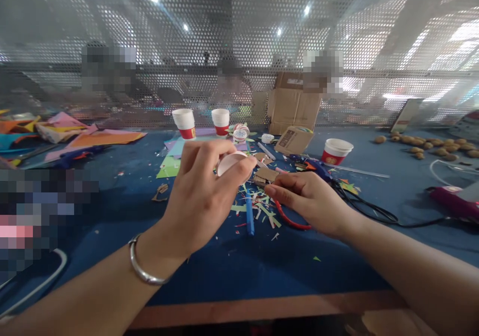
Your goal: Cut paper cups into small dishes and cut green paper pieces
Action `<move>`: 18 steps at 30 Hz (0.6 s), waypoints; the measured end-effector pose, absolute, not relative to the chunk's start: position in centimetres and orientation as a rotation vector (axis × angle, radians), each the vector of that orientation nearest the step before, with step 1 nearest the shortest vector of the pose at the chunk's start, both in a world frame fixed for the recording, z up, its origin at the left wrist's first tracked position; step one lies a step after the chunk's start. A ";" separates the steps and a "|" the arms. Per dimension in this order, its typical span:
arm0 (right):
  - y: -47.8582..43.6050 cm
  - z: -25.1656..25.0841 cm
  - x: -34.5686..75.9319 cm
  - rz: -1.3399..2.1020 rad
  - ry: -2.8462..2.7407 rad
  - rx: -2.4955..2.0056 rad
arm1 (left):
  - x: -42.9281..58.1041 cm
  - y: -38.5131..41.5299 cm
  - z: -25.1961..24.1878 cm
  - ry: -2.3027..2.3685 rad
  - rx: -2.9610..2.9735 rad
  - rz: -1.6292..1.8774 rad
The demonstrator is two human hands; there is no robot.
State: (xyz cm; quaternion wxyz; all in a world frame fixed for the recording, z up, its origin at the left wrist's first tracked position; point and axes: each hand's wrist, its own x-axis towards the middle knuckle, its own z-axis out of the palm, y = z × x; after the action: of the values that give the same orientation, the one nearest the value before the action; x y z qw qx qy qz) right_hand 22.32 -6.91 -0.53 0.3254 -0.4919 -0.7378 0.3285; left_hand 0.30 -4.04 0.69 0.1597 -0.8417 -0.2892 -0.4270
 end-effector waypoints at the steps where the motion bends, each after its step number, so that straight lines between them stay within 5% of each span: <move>1: -6.8 -0.7 22.3 0.850 -1.937 -1.297 | 0.3 -3.9 0.6 -0.849 -2.404 -1.207; 9: -6.8 -0.9 22.3 0.979 -1.823 -1.237 | -0.6 -0.8 -0.6 -1.418 -3.021 -1.638; 18: -6.6 -0.6 22.5 1.347 -1.484 -1.101 | -0.1 -1.0 -0.8 -1.199 -3.324 -1.744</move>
State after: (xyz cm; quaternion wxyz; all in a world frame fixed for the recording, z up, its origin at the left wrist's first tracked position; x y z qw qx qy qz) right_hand 22.49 -6.59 -0.58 0.4144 -0.4382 -0.5907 0.5360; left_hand -0.06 -0.99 -0.77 -0.3891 -0.7771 -0.2803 -0.4077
